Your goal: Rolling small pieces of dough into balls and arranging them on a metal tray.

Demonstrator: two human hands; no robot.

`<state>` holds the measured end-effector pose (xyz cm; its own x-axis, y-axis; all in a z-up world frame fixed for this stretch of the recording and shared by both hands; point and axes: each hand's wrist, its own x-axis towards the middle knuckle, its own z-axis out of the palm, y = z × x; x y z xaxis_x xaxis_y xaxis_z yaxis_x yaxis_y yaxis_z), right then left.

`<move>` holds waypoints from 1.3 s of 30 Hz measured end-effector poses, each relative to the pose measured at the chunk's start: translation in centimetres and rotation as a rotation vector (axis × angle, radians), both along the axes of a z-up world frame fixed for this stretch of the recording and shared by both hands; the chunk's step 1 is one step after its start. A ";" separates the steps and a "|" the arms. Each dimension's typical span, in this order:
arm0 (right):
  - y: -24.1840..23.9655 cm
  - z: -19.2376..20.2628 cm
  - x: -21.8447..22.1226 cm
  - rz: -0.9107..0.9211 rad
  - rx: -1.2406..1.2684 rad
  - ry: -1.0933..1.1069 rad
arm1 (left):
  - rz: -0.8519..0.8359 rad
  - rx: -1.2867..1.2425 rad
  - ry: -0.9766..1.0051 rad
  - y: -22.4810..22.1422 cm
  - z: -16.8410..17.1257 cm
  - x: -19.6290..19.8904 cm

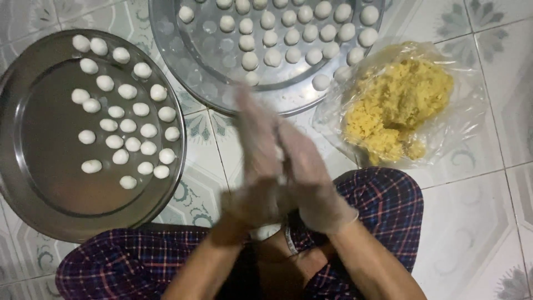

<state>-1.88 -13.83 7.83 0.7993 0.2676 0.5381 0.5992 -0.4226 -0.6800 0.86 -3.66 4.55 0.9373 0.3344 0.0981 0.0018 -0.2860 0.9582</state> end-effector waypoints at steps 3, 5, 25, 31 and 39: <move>-1.3 0.8 0.8 0.061 -0.014 0.185 | -0.079 -0.051 -0.062 -1.7 0.2 -1.2; -1.0 3.7 -1.2 0.493 0.574 0.500 | -0.167 -0.134 -0.163 -3.0 0.4 -2.1; -0.7 8.3 0.8 0.217 0.270 0.750 | -0.186 -0.144 -0.062 -0.5 7.3 -2.1; -0.7 5.0 -2.0 0.408 0.429 0.624 | -0.423 -0.011 -0.343 1.8 4.7 -4.9; 4.8 5.9 -1.1 0.351 0.731 1.174 | -0.139 0.241 -0.441 4.3 1.5 -2.5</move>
<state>-2.98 -9.01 13.75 0.8219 0.4973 -0.2777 -0.4565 0.2836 -0.8433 -1.63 0.65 6.02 0.8234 0.1291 0.5526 -0.4412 -0.4670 0.7664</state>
